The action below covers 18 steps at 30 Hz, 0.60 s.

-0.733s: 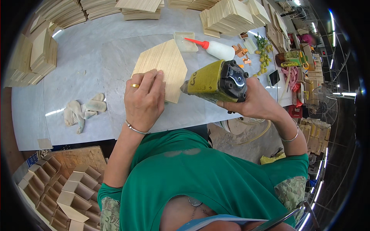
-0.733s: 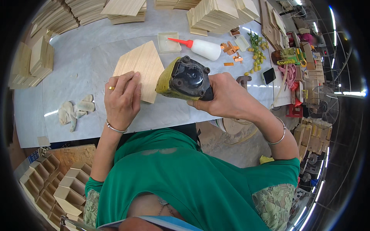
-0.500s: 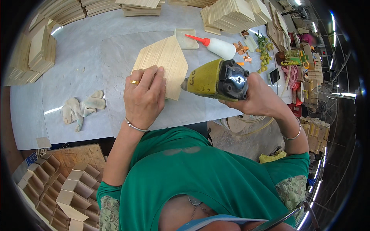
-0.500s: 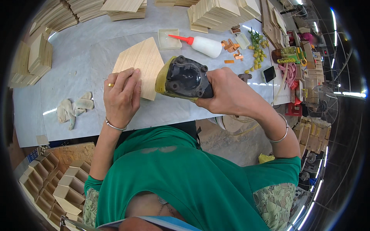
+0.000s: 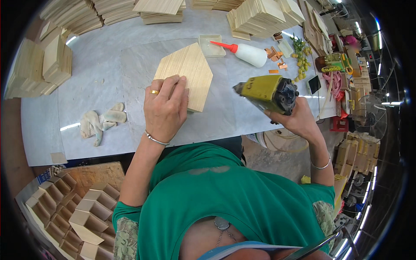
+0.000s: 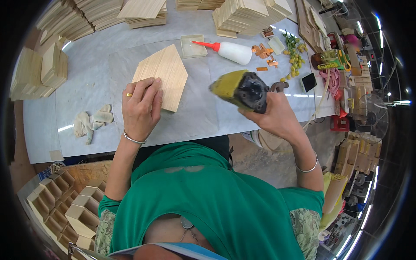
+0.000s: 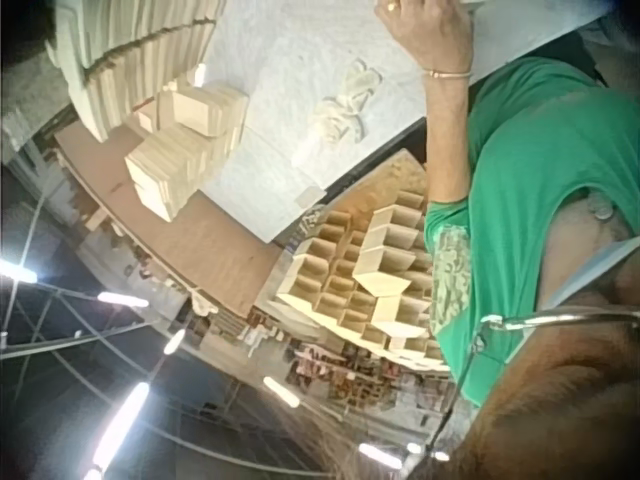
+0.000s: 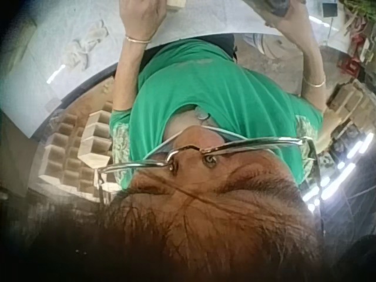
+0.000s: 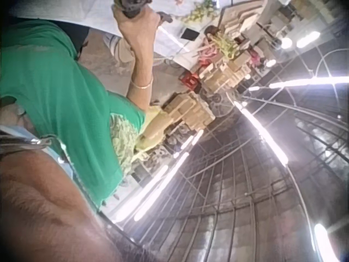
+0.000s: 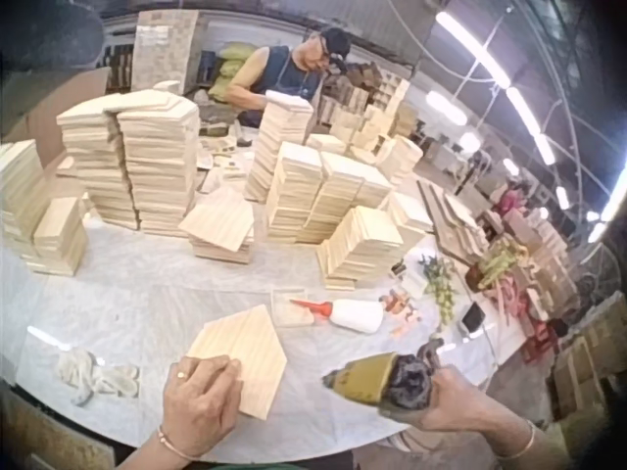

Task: Assembling wooden birdhouses using glue and a pneumatic nail gun.

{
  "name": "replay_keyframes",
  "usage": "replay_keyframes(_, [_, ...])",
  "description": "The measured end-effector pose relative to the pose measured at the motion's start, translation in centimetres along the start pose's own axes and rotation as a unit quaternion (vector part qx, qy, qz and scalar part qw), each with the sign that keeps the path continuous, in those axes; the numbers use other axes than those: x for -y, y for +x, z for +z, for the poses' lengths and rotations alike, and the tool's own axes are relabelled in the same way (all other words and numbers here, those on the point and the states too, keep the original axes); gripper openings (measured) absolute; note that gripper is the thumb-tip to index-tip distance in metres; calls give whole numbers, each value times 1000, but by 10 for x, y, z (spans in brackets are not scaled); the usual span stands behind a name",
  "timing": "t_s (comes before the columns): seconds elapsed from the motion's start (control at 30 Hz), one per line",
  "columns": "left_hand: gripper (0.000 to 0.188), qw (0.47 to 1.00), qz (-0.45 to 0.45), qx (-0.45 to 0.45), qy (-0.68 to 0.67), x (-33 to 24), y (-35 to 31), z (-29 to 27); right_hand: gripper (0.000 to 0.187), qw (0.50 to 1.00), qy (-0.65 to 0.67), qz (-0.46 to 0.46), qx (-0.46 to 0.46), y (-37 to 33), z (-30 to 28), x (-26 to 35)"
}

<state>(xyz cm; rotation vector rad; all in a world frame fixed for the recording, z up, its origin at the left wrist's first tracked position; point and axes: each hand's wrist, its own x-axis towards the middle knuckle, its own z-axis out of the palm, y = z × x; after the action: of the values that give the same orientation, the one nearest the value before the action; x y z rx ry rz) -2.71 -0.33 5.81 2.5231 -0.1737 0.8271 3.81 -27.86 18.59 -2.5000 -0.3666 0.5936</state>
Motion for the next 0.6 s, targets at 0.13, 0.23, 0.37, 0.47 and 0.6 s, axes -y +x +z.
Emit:
replay_keyframes(0.13, [25,1000,21,17,7,3,8,-2,23,988,-106,64,-97,-10,6,-57])
replay_keyframes(0.23, [25,999,27,47,0,3,15,-3,33,974,-169,24,-147,-10,18,-99])
replay_keyframes(0.37, [33,992,7,117,-50,16,34,-9,53,954,-220,34,-199,-10,39,-132])
replay_keyframes(0.47, [41,984,47,170,-5,24,69,-9,63,949,-222,76,-210,-5,51,-145])
replay_keyframes(0.6, [51,957,63,284,-5,30,115,6,71,959,-149,98,-219,8,68,-147])
